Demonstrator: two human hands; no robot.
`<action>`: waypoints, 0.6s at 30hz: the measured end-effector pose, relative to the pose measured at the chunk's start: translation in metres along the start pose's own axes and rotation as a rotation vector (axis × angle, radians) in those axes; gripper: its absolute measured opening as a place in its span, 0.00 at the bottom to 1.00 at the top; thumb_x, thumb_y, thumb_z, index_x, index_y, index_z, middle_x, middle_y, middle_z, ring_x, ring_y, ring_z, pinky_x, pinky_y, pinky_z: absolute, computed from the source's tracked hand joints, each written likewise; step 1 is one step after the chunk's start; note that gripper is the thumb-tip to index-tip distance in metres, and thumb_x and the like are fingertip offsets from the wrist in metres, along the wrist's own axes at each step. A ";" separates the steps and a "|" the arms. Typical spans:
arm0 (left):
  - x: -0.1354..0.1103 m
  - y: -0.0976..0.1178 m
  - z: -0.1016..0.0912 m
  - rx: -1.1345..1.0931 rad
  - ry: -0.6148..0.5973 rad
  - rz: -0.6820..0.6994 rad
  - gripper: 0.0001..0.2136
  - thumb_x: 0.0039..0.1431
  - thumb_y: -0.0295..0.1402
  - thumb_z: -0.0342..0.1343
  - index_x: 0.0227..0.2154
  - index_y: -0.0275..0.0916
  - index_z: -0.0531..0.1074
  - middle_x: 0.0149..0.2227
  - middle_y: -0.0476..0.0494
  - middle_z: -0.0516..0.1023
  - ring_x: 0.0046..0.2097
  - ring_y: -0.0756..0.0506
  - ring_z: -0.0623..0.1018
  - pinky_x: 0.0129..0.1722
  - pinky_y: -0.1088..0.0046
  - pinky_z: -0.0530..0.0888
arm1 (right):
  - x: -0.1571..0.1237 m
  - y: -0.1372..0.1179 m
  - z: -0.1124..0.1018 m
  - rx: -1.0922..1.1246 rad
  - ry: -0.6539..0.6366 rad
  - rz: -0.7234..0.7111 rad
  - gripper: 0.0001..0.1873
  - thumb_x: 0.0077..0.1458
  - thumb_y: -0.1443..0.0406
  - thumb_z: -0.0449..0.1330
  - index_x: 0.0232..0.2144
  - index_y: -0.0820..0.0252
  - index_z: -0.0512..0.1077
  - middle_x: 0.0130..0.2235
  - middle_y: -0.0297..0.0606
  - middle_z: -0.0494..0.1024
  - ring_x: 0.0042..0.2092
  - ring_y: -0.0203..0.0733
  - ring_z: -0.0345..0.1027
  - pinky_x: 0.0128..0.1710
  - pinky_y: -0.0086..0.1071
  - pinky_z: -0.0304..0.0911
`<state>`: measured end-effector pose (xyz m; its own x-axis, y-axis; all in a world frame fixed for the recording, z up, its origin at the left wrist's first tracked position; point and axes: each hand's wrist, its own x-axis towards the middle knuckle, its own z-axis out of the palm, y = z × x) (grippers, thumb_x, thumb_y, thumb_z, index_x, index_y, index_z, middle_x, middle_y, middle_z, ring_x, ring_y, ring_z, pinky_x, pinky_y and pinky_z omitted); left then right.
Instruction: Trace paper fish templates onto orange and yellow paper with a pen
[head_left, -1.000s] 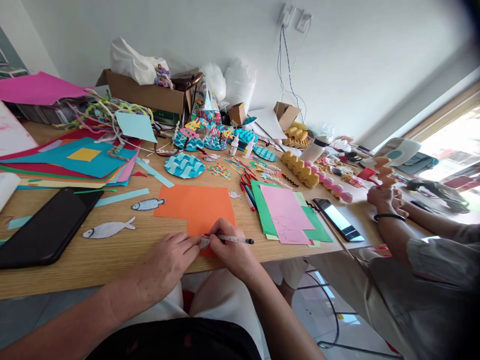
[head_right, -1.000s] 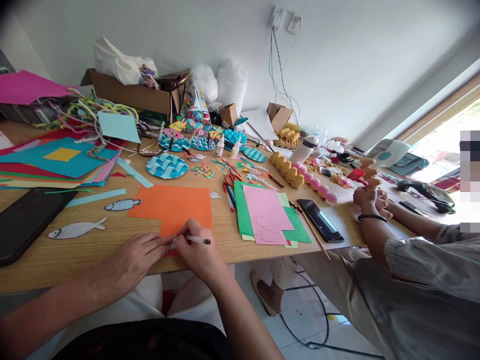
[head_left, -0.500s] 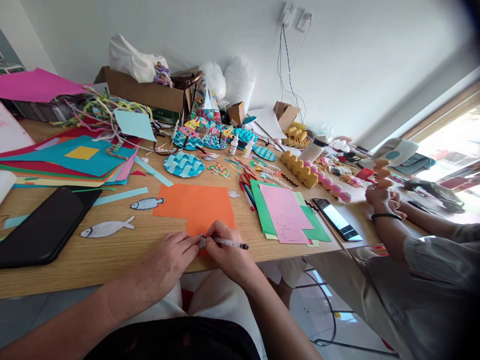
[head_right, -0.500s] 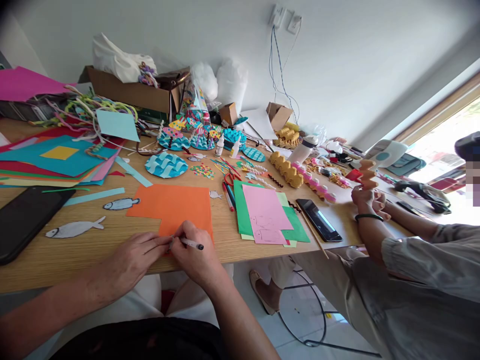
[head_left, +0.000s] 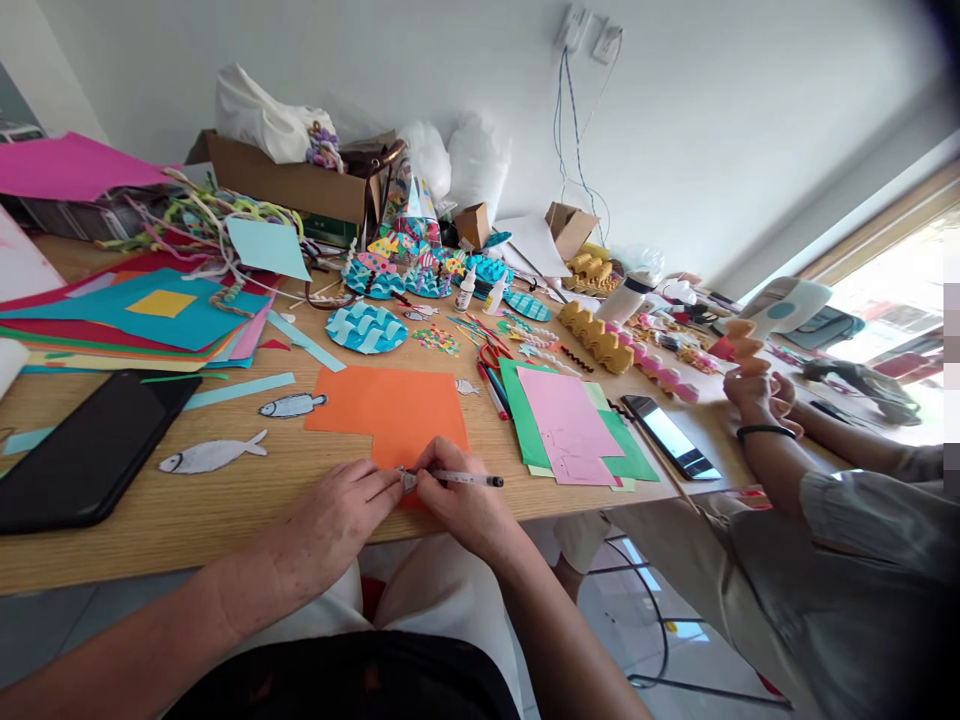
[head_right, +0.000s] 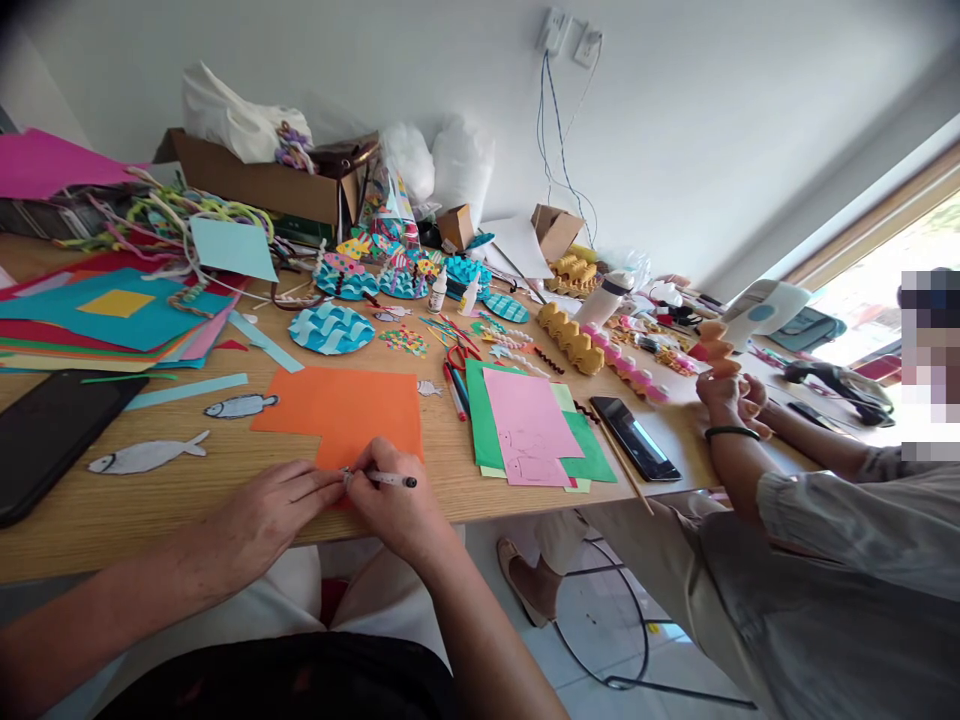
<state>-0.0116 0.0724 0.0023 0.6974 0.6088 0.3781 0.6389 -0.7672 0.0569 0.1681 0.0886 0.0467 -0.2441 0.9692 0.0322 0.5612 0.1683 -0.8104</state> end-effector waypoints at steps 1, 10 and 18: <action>0.000 0.000 0.001 0.000 -0.007 -0.005 0.22 0.55 0.17 0.41 0.51 0.35 0.68 0.45 0.41 0.76 0.43 0.44 0.73 0.47 0.64 0.72 | 0.000 0.000 -0.001 0.001 -0.001 0.003 0.05 0.46 0.70 0.53 0.22 0.57 0.62 0.21 0.27 0.65 0.24 0.33 0.57 0.24 0.25 0.51; 0.003 0.000 0.001 0.030 -0.068 -0.005 0.21 0.55 0.17 0.44 0.51 0.36 0.67 0.44 0.42 0.76 0.41 0.43 0.72 0.43 0.66 0.72 | 0.002 0.004 -0.007 0.060 0.000 0.016 0.07 0.44 0.73 0.52 0.21 0.57 0.61 0.21 0.26 0.65 0.24 0.32 0.56 0.24 0.24 0.52; 0.005 0.002 0.000 0.052 -0.100 -0.013 0.20 0.55 0.17 0.47 0.49 0.35 0.68 0.40 0.42 0.75 0.39 0.43 0.71 0.40 0.66 0.71 | 0.001 0.005 -0.009 0.074 -0.009 0.027 0.07 0.44 0.73 0.52 0.22 0.57 0.62 0.22 0.27 0.65 0.25 0.33 0.57 0.25 0.25 0.52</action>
<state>-0.0067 0.0743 0.0042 0.7160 0.6379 0.2837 0.6626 -0.7489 0.0119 0.1776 0.0919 0.0482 -0.2372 0.9714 0.0045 0.5076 0.1279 -0.8520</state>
